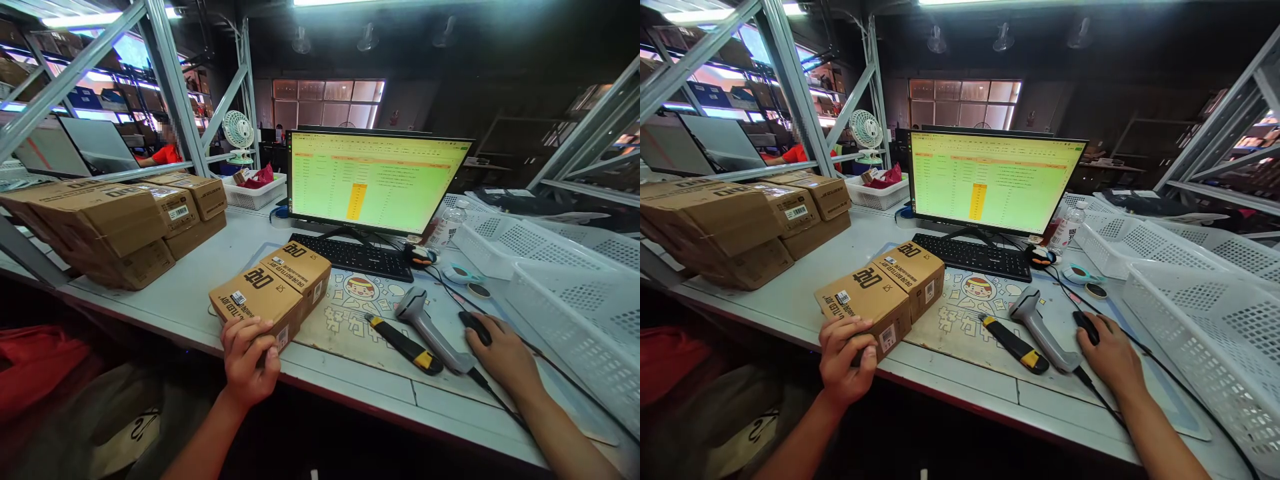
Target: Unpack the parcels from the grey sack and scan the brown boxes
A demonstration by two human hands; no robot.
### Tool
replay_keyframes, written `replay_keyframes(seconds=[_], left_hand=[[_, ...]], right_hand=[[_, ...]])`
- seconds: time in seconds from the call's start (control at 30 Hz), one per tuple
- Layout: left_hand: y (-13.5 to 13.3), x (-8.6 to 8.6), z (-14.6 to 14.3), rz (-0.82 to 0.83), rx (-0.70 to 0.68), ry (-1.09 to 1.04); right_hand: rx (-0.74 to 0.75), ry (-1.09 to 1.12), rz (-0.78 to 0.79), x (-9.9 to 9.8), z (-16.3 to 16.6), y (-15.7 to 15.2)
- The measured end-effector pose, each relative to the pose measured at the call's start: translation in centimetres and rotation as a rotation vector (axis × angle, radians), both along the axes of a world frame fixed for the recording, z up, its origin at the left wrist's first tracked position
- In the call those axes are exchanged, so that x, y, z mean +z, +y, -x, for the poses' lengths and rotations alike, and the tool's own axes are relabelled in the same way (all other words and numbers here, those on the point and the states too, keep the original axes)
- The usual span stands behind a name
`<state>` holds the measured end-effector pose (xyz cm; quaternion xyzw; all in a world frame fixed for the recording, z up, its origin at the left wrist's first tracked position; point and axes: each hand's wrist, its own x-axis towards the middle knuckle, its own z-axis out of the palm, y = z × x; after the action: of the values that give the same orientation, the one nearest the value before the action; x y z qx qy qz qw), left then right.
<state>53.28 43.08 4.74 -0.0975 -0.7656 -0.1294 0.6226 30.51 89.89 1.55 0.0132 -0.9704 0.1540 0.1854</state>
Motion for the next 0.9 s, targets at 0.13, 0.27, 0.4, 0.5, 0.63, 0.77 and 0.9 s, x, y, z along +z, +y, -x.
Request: replay_keyframes(seconds=[0.13,0.27,0.4,0.5,0.63,0.77,0.9], left_hand=[[-0.1,0.0,0.0,0.01,-0.004,-0.005],[0.0,0.1,0.0,-0.007,-0.005,-0.002],[0.0,0.2,0.0,0.009,-0.011,-0.002],[-0.1,0.1,0.0,0.022,-0.014,-0.006],[-0.2,0.0,0.0,0.019,-0.014,-0.008],[-0.2,0.0,0.0,0.022,-0.017,-0.008],[-0.2,0.0,0.0,0.019,-0.015,-0.012]], right_hand=[[-0.01,-0.021,0.012,0.3,-0.3,-0.2],[-0.014,-0.019,0.024,0.4,-0.4,-0.3],[-0.002,0.029,0.012,-0.2,0.0,0.1],[0.01,0.037,-0.008,-0.6,0.4,0.4],[0.017,0.039,-0.016,-0.8,0.5,0.6],[0.024,0.042,-0.009,-0.6,0.4,0.6],[0.027,0.046,-0.004,-0.7,0.5,0.6]])
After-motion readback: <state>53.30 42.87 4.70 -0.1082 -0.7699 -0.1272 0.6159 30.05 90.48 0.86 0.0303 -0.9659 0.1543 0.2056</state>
